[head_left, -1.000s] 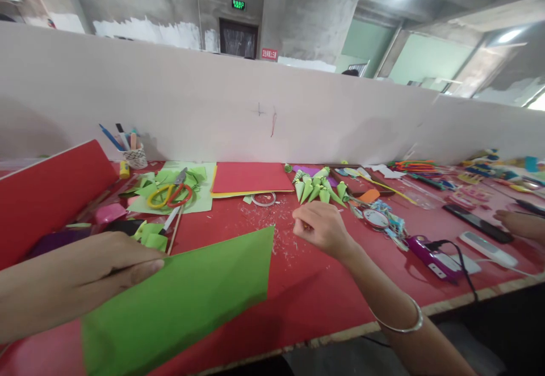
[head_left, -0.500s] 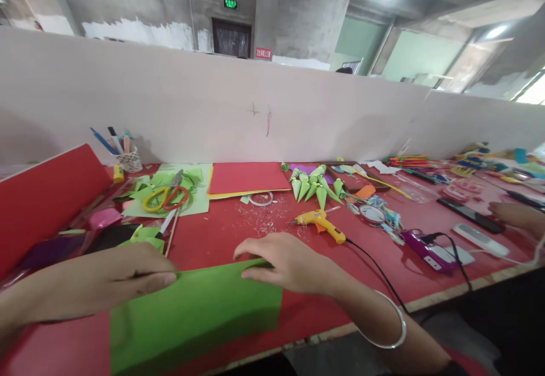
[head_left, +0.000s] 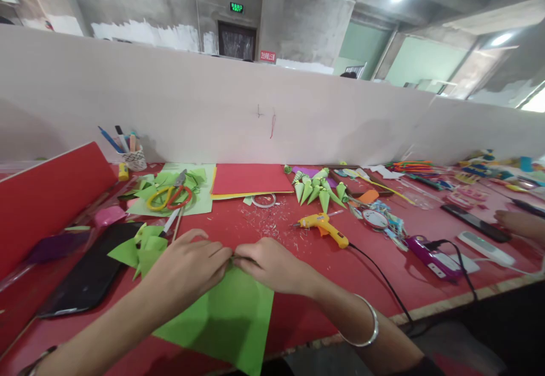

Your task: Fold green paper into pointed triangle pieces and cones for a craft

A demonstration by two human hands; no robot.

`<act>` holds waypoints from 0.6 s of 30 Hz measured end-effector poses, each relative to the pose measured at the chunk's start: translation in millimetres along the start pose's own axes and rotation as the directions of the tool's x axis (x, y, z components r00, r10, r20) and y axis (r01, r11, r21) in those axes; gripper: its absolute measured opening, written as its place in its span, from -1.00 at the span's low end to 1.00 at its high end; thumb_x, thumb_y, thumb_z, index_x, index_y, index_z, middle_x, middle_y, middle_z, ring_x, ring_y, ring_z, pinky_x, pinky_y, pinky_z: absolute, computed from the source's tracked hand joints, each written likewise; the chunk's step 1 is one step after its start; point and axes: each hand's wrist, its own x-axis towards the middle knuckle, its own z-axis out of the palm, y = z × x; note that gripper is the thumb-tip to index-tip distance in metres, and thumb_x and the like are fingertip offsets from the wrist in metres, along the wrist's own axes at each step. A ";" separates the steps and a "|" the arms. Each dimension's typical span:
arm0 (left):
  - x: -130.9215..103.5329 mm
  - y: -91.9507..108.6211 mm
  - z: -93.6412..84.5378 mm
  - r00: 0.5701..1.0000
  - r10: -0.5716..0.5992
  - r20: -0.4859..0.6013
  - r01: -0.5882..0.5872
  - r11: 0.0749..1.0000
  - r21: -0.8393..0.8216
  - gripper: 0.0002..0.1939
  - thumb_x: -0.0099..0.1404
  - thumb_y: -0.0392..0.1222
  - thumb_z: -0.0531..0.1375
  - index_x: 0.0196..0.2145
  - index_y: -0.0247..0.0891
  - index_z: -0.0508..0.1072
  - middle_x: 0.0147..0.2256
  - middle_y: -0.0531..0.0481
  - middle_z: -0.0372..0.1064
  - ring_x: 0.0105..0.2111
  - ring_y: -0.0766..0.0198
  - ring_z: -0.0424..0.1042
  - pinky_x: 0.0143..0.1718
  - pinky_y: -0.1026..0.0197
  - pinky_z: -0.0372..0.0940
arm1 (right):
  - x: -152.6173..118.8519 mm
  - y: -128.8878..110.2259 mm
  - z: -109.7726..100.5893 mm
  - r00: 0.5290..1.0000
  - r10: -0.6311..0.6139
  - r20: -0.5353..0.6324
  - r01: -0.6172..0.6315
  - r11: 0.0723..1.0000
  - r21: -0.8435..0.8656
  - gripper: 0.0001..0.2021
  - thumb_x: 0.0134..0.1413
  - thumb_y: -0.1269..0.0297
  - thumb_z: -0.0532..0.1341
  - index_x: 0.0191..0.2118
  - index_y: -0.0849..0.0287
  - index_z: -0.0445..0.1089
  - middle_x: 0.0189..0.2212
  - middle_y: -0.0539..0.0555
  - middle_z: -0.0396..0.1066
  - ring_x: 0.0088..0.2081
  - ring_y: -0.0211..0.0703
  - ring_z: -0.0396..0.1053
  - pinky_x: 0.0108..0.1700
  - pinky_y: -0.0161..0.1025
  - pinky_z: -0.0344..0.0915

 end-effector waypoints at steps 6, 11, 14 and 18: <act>0.0 4.1 9.0 0.990 0.080 -0.115 -0.058 0.981 0.183 -0.70 0.23 -0.35 -0.02 -0.63 -0.23 0.28 -0.68 0.12 0.22 -0.66 0.33 0.18 -0.40 0.17 0.06 | 5.5 1.4 10.5 0.998 0.038 -0.052 -0.028 0.983 0.181 -0.78 0.13 0.32 0.02 -0.51 0.20 0.21 -0.62 -0.10 0.14 -0.56 -0.40 0.07 -0.50 -0.41 -0.08; -7.6 -7.0 12.0 0.975 0.140 -0.171 -0.108 0.977 0.184 -0.72 0.21 -0.35 0.01 -0.63 -0.21 0.28 -0.70 0.15 0.19 -0.66 0.33 0.15 -0.44 0.20 0.03 | 0.1 6.4 9.4 0.999 -0.001 -0.032 0.010 0.965 0.263 -0.76 0.14 0.34 0.01 -0.55 0.21 0.17 -0.65 -0.13 0.03 -0.56 -0.42 0.01 -0.49 -0.42 -0.09; -11.9 -16.3 11.4 0.976 0.144 -0.166 -0.109 0.972 0.207 -0.71 0.22 -0.36 0.00 -0.63 -0.21 0.28 -0.70 0.16 0.19 -0.66 0.34 0.15 -0.43 0.21 0.03 | -7.0 11.6 4.5 0.999 0.030 -0.014 -0.025 0.956 0.292 -0.74 0.16 0.30 -0.01 -0.54 0.21 0.18 -0.64 -0.13 0.04 -0.56 -0.41 0.02 -0.49 -0.42 -0.07; -22.1 -33.0 9.6 0.983 0.141 -0.116 -0.108 0.960 0.259 -0.69 0.26 -0.33 -0.02 -0.62 -0.21 0.29 -0.69 0.16 0.21 -0.64 0.35 0.18 -0.39 0.23 0.04 | -16.6 18.4 -1.1 0.997 0.083 0.001 -0.079 0.951 0.300 -0.72 0.18 0.25 -0.03 -0.51 0.21 0.23 -0.61 -0.11 0.11 -0.54 -0.40 0.07 -0.47 -0.42 -0.04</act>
